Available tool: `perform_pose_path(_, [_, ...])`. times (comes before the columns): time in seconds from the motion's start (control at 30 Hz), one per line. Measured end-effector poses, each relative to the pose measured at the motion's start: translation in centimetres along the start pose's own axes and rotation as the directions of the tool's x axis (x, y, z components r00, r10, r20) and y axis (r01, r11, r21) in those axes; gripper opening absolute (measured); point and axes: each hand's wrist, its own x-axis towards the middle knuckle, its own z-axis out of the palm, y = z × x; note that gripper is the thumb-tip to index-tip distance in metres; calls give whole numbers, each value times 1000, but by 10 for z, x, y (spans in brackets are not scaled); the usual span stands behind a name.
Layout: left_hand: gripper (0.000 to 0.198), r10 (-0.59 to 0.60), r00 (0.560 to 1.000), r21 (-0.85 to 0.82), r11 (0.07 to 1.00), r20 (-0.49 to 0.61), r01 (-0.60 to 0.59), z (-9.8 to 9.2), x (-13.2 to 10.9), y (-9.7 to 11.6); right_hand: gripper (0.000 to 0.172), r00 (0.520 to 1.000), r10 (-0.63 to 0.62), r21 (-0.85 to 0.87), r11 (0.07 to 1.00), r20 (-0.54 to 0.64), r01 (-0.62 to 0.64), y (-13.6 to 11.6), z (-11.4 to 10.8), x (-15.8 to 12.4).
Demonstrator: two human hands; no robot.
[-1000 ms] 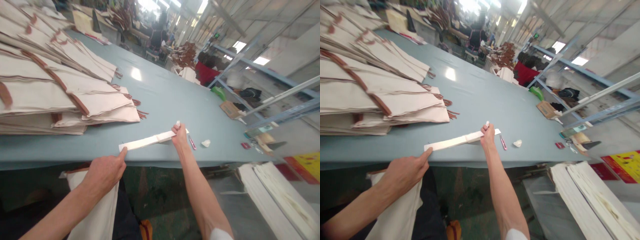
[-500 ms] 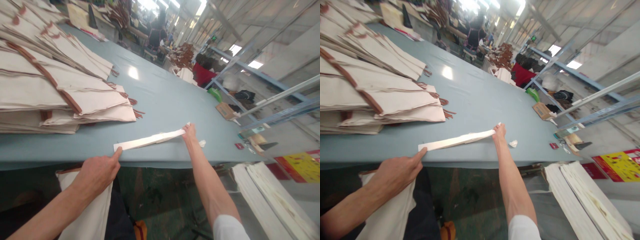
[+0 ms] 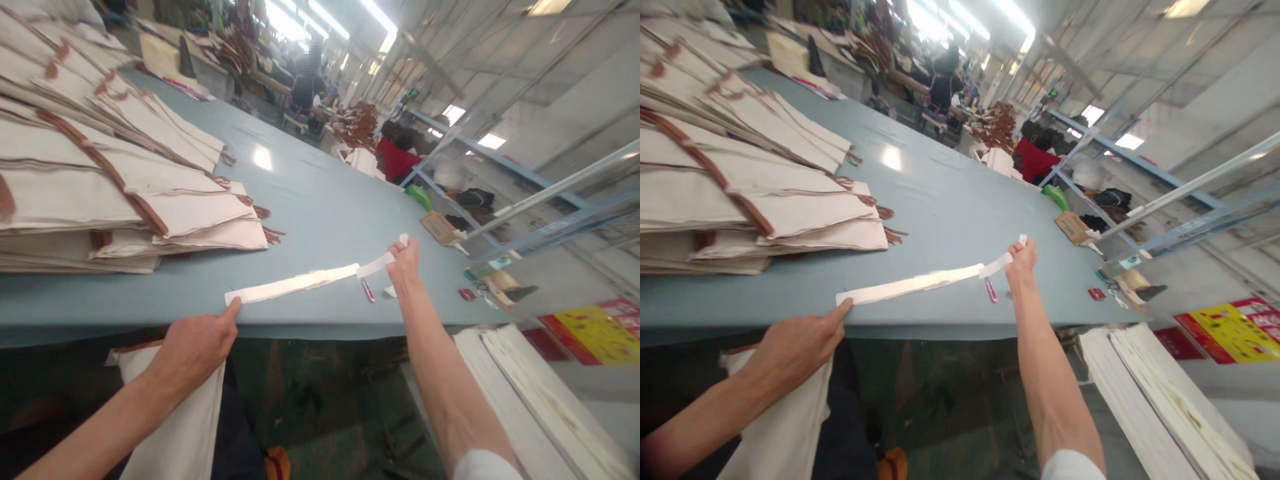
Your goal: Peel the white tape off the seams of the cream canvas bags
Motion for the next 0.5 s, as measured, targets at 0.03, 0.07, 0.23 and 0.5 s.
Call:
perform_pose_path(0.03, [64,-5,1000,-24,1000,-12,5,2,1,-1,30,999,-9,18,1000,43,8,-4,6,-12])
perform_pose_path(0.07, [64,-11,1000,-53,999,-26,9,5,2,-3,35,996,-17,38,999,91,13,-7,13,-26])
perform_pose_path(0.23, [66,-46,993,-280,960,-112,13,19,1,-16,61,928,-31,150,988,371,-27,-10,65,-128])
perform_pose_path(0.5, [56,107,974,-733,644,-200,-221,45,-57,-2,76,619,59,192,924,783,-330,30,146,-335])
